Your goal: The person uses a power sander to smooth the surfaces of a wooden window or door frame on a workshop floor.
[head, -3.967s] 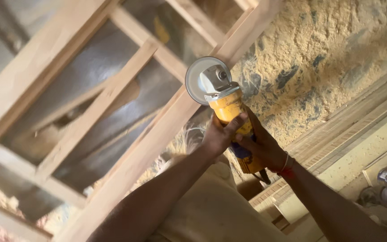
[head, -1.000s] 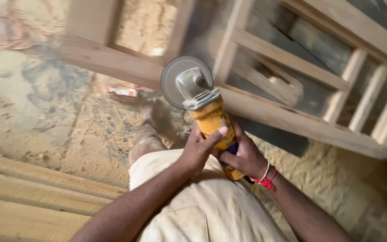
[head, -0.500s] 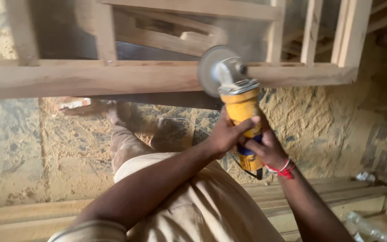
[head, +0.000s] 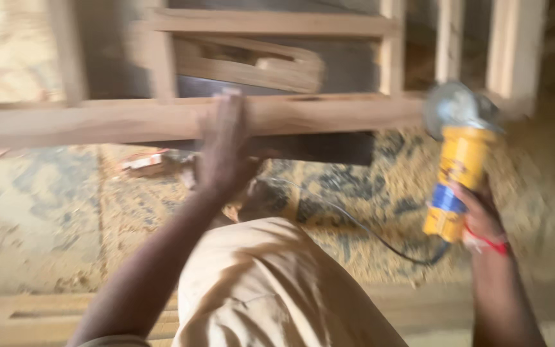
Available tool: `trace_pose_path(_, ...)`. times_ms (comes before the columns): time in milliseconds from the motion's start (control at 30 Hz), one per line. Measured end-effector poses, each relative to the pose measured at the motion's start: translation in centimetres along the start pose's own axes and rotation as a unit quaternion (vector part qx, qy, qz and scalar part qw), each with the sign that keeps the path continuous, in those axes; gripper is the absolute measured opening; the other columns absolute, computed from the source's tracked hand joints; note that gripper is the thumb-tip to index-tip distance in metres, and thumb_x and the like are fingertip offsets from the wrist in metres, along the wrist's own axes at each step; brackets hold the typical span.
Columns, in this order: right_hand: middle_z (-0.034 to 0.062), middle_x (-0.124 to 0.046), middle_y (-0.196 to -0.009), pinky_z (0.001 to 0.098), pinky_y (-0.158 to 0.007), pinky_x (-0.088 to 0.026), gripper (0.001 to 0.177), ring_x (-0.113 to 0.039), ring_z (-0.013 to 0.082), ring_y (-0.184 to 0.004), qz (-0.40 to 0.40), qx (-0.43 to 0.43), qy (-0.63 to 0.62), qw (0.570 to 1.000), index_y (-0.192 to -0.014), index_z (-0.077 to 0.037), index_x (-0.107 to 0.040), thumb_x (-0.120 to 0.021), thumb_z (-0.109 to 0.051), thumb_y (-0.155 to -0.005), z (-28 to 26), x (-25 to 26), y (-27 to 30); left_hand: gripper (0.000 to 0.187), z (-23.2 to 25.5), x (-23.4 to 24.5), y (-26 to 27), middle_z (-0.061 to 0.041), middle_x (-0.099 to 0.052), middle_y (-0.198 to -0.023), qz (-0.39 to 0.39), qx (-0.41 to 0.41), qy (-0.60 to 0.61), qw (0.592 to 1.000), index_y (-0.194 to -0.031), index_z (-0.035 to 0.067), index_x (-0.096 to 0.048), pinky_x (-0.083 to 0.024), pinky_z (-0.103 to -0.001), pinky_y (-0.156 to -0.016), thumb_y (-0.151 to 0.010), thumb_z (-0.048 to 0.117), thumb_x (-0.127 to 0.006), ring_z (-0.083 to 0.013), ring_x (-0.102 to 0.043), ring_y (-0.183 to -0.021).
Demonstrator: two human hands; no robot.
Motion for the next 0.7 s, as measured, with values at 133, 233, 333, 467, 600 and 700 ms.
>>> trace_pose_path(133,0.0041,-0.063,-0.107,0.0398,-0.073,-0.06,0.042,-0.067,0.0173,-0.089,-0.032,0.044,0.036,0.998,-0.133,-0.008,-0.051,-0.07,-0.018,-0.098,-0.5,-1.4,-0.5,0.129,-20.7,6.2,5.5,-0.028,0.004,-0.171,0.083,0.259,-0.067,0.96,-0.162,-0.005,0.001,0.0,-0.062,-0.126,-0.085,0.074,-0.065,-0.0378,0.005,-0.159)
trace_pose_path(233,0.0057,-0.065,-0.105,0.0396,-0.067,-0.06,0.047,-0.068,0.02,-0.083,-0.038,0.029,0.067,0.997,-0.137,-0.01,-0.052,-0.068,-0.019,-0.094,-0.2,-4.7,0.3,0.122,-30.9,9.4,8.6,-0.028,0.005,-0.174,0.121,0.318,-0.046,0.939,-0.164,-0.005,0.002,0.001,-0.061,-0.129,-0.097,0.082,-0.051,-0.0367,0.006,-0.162)
trace_pose_path(333,0.0073,-0.066,-0.105,0.0406,-0.065,-0.061,0.05,-0.069,0.0211,-0.08,-0.077,0.026,0.102,0.991,-0.137,-0.008,-0.053,-0.068,-0.019,-0.091,-0.2,-10.9,0.3,0.122,-35.6,11.2,9.3,-0.026,0.007,-0.173,0.101,0.315,-0.025,0.943,-0.165,-0.003,0.002,-0.001,-0.058,-0.131,-0.094,0.083,-0.048,-0.0349,0.007,-0.161)
trace_pose_path(467,0.0061,-0.066,-0.106,0.0379,-0.069,-0.061,0.061,-0.069,0.018,-0.087,-0.12,0.021,0.148,0.981,-0.141,-0.012,-0.045,-0.07,-0.019,-0.086,1.1,-19.4,1.4,0.126,-35.0,11.0,10.3,-0.024,0.007,-0.17,0.037,0.257,-0.116,0.959,-0.164,0.001,-0.001,-0.006,-0.053,-0.128,-0.083,0.084,-0.049,-0.0335,0.005,-0.157)
trace_pose_path(600,0.0137,-0.07,-0.106,0.0386,-0.075,-0.062,0.052,-0.071,0.0212,-0.088,-0.235,-0.016,0.196,0.952,-0.133,-0.001,-0.052,-0.074,-0.02,-0.089,2.6,-29.1,1.9,0.13,-30.9,10.3,15.0,-0.027,-0.011,-0.161,0.091,0.195,-0.11,0.97,-0.153,-0.007,-0.013,-0.022,-0.054,-0.118,-0.071,0.077,-0.067,-0.0351,-0.019,-0.149)
trace_pose_path(700,0.012,-0.068,-0.115,0.0359,-0.083,-0.059,0.065,-0.068,0.0183,-0.097,-0.291,-0.015,0.229,0.929,-0.14,-0.005,-0.043,-0.075,-0.019,-0.085,2.1,-37.8,1.8,0.046,-24.1,8.3,19.1,-0.007,-0.066,-0.115,0.27,0.115,0.221,0.93,-0.12,0.012,-0.064,-0.056,-0.04,-0.094,-0.079,0.027,-0.08,-0.0224,-0.062,-0.108)
Point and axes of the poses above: each hand's wrist, its own y-axis away from the middle knuckle, its own x-axis out of the back of the hand, z = x × y, the point moved 8 cm from there along -y, towards the middle knuckle
